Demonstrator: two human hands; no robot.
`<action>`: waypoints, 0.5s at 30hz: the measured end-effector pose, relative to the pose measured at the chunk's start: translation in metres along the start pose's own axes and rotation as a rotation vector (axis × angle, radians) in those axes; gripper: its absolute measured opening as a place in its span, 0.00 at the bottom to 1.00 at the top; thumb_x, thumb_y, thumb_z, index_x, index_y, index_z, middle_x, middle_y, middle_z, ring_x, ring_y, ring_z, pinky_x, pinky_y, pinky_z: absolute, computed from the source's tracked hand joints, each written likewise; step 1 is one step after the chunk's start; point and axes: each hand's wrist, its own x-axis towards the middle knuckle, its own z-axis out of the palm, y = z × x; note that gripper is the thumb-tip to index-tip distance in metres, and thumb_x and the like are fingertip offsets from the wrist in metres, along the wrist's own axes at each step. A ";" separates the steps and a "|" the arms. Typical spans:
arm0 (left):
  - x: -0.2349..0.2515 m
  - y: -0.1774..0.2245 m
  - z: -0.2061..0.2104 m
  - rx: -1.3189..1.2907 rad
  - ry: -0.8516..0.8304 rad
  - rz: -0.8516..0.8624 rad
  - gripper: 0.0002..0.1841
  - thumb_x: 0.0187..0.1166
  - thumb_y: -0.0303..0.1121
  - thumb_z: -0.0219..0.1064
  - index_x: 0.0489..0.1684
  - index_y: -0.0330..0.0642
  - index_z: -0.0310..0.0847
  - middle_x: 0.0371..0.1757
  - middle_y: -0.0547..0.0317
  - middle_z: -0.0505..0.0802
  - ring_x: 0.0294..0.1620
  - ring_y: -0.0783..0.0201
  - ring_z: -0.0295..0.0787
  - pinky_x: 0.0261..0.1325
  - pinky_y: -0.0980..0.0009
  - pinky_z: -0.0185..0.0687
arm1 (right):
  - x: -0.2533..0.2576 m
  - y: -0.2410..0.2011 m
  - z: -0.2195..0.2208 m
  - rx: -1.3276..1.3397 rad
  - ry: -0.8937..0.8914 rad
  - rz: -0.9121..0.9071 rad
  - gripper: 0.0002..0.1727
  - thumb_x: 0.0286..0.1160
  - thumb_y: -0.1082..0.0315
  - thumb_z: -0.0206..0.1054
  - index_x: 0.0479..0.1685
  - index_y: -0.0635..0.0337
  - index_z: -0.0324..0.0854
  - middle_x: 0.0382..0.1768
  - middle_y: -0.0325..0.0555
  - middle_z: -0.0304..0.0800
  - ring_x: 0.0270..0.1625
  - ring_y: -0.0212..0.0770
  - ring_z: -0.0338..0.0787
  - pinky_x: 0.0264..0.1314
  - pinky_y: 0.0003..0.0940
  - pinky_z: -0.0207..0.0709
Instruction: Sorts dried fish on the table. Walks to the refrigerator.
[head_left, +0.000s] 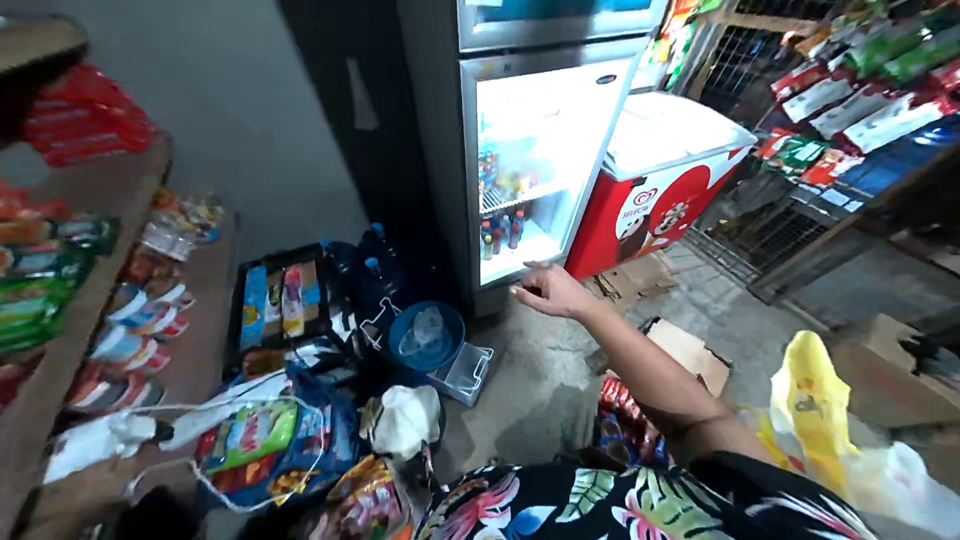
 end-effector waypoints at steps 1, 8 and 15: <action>0.035 -0.015 0.000 -0.038 -0.113 0.046 0.25 0.94 0.36 0.28 0.43 0.43 0.76 0.22 0.71 0.89 0.21 0.78 0.84 0.28 0.78 0.84 | 0.020 0.015 -0.013 -0.052 -0.039 -0.032 0.33 0.89 0.51 0.56 0.13 0.65 0.78 0.14 0.47 0.77 0.25 0.44 0.85 0.80 0.52 0.69; 0.135 0.012 0.084 0.307 -0.476 0.323 0.29 0.87 0.40 0.38 0.70 0.21 0.67 0.67 0.45 0.86 0.61 0.62 0.90 0.66 0.62 0.85 | 0.157 0.102 -0.084 -0.394 -0.131 -0.124 0.36 0.90 0.47 0.50 0.19 0.68 0.83 0.19 0.54 0.85 0.32 0.55 0.91 0.77 0.64 0.70; 0.213 0.081 0.171 0.508 -0.624 0.799 0.35 0.88 0.60 0.47 0.63 0.33 0.83 0.75 0.47 0.81 0.77 0.59 0.78 0.79 0.61 0.76 | 0.248 0.164 -0.136 -0.601 -0.062 -0.086 0.40 0.90 0.41 0.44 0.16 0.68 0.76 0.18 0.57 0.83 0.33 0.60 0.90 0.81 0.67 0.63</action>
